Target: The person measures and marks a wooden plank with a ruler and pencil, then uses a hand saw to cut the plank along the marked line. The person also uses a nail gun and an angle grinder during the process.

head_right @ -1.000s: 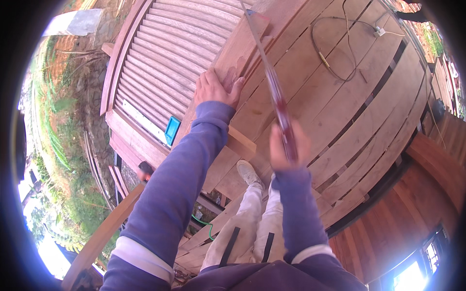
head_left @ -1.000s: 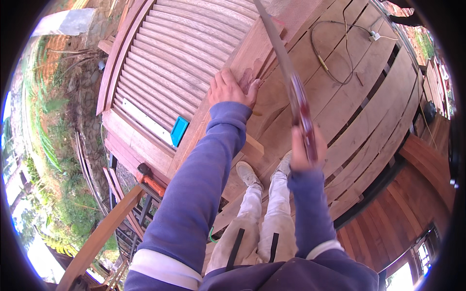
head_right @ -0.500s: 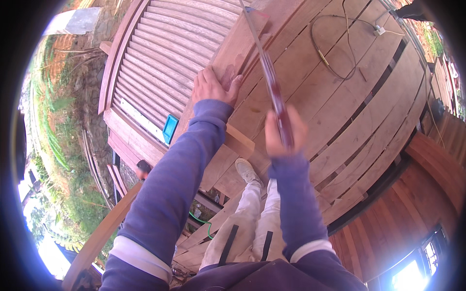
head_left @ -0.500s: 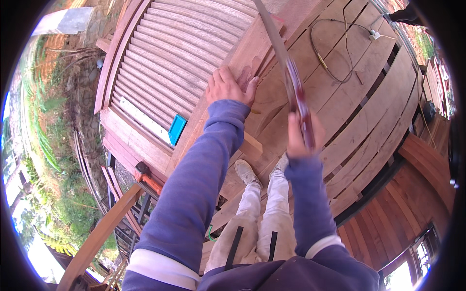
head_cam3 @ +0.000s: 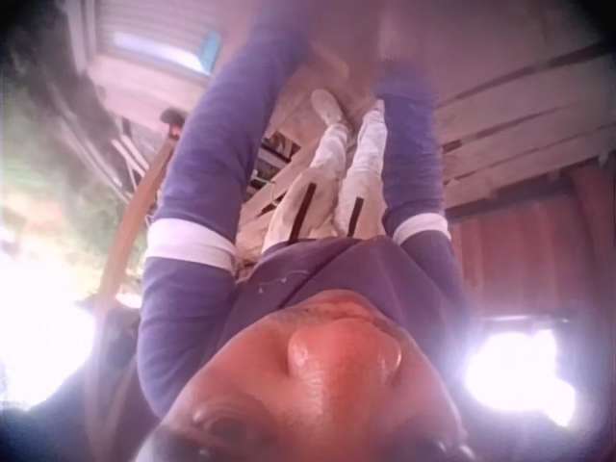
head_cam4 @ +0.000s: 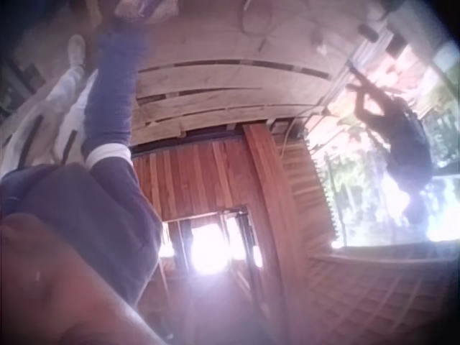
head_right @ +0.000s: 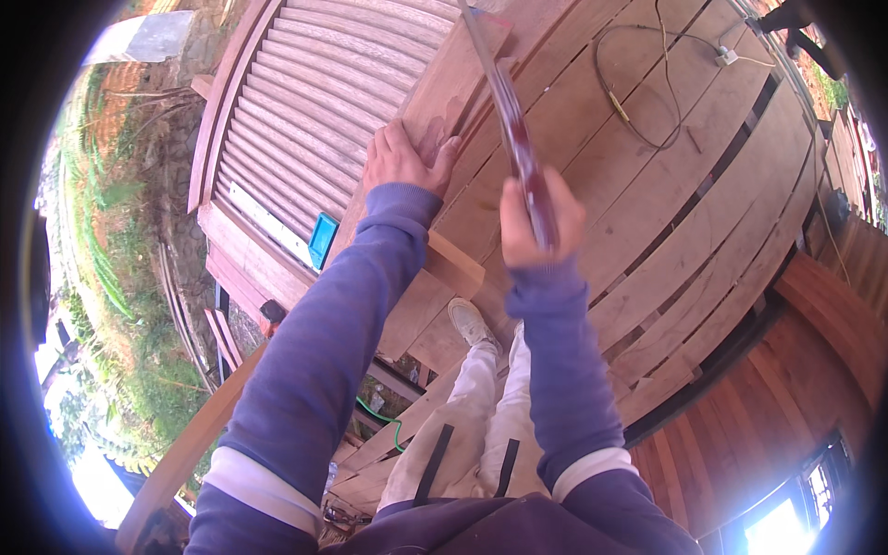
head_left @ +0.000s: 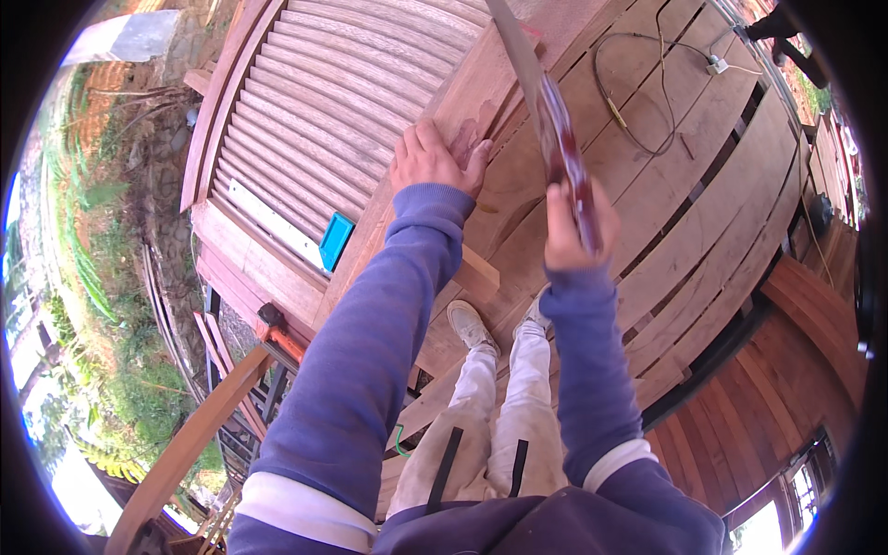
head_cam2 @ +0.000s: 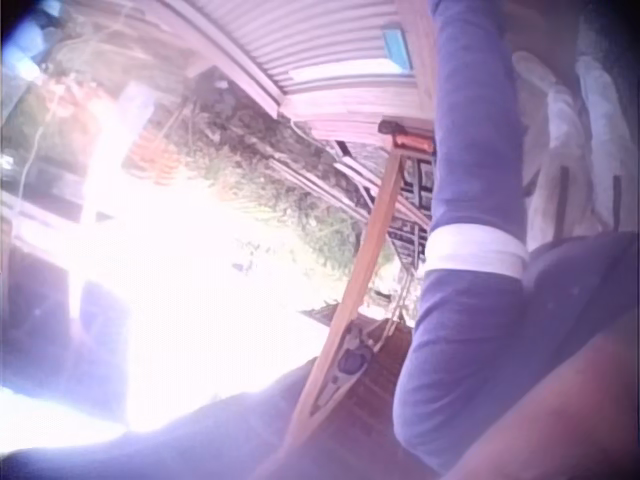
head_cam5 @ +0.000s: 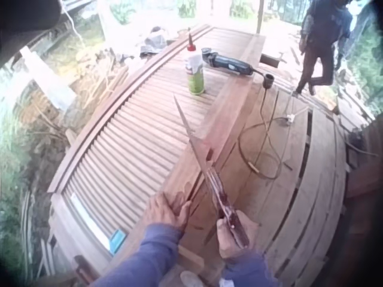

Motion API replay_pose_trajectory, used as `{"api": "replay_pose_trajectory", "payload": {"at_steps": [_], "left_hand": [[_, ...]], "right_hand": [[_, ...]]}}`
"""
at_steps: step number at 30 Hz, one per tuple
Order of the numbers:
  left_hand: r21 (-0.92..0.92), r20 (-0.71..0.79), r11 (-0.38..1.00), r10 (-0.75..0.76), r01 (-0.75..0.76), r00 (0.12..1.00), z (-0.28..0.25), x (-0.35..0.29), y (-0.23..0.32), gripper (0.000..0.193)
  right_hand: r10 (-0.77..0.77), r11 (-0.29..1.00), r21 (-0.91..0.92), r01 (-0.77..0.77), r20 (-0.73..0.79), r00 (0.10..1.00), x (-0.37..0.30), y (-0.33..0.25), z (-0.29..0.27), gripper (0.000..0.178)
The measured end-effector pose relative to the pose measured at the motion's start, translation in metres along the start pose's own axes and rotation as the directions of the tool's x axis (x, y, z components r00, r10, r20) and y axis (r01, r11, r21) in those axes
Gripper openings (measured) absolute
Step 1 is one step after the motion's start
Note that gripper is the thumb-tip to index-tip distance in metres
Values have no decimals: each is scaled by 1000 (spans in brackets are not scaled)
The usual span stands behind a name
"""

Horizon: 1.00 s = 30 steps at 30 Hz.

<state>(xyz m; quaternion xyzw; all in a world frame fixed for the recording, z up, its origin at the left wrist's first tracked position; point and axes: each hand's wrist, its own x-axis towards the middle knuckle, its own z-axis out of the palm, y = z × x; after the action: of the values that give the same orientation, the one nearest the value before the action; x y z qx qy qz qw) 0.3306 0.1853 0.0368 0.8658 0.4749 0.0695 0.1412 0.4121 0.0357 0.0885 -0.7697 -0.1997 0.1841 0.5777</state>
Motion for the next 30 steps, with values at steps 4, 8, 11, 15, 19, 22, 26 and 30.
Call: {"api": "replay_pose_trajectory", "payload": {"at_steps": [4, 8, 11, 15, 19, 22, 26, 30], "left_hand": [[4, 41, 999, -33, 33, 999, -3, -2, -1, 67], [24, -17, 999, -46, 47, 999, -3, -4, -6, 67], [5, -13, 1000, -17, 17, 1000, 0, -3, 1, 67], [-6, 12, 1000, -15, 15, 1000, 0, 0, 4, 67], [8, 17, 998, -56, 56, 998, 1, -1, -4, 67], [-9, 34, 999, -34, 34, 999, -1, 0, 5, 67], [18, -12, 998, -60, 60, 998, -2, -7, -9, 68], [-24, 46, 1000, -16, 18, 999, -1, 2, 4, 70]], "right_hand": [[-31, 999, 22, 31, -13, 999, -24, 3, -7, 15], [4, 1000, -24, -5, -23, 1000, -110, 16, -53, 5], [-24, 997, -72, 22, -28, 999, -101, 13, -47, 6], [44, 993, 107, -45, 16, 999, 1, -3, -2, 10], [28, 995, -92, -24, 44, 999, -39, 4, -16, 10], [-42, 998, -56, 40, -45, 998, -117, 20, -61, 8], [-4, 1000, -17, 5, 41, 999, -80, 24, -36, 7], [-11, 998, 61, 12, -19, 1000, 9, 7, 5, 14]]}}
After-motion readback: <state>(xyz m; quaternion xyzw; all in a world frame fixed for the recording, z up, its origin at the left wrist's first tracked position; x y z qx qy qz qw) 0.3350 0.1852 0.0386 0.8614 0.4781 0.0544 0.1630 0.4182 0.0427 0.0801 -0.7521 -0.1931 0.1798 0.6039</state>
